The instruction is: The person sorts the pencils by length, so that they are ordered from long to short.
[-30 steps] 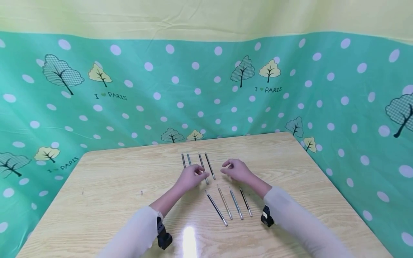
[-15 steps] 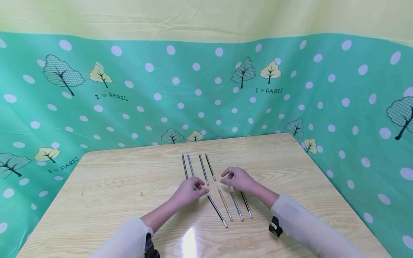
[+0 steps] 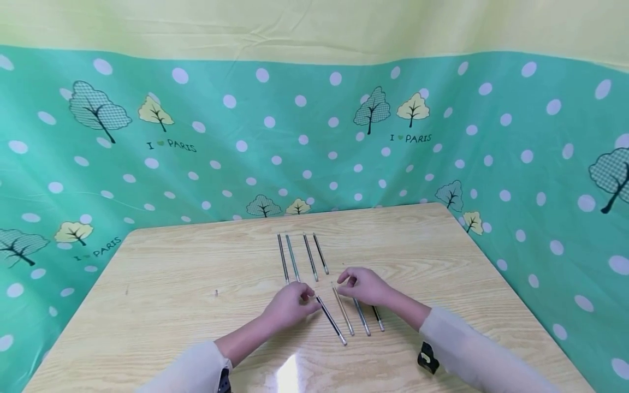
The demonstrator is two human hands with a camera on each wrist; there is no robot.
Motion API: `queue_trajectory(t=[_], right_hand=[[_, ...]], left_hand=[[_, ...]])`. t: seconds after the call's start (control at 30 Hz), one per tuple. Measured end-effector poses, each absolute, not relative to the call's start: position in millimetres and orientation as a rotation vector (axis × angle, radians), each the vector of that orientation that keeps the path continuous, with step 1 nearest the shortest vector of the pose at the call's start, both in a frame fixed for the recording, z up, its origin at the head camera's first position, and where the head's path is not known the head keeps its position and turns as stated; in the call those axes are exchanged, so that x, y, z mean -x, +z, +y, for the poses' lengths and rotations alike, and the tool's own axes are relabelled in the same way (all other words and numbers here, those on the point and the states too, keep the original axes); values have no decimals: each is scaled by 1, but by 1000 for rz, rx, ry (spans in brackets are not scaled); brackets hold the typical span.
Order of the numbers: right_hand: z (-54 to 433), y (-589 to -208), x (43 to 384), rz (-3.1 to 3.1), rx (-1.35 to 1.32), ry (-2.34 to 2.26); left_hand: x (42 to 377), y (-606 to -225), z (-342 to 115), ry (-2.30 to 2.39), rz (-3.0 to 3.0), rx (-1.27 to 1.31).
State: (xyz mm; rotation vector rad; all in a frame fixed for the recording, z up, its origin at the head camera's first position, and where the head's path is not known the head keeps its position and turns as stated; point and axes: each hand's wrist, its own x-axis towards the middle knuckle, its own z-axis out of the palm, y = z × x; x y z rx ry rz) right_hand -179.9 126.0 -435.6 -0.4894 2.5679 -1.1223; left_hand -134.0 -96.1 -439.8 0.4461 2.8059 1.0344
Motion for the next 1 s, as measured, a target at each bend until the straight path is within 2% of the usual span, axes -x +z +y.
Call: queue_trajectory(t=[0.4,1.0], right_hand=[[124,-440,172,2622,582,-1010],[117,-442,168,2711,622,-903]], left_hand=[[131,-448,-89,925,2915,-448],[134,-452,-75,773,3061,-267]])
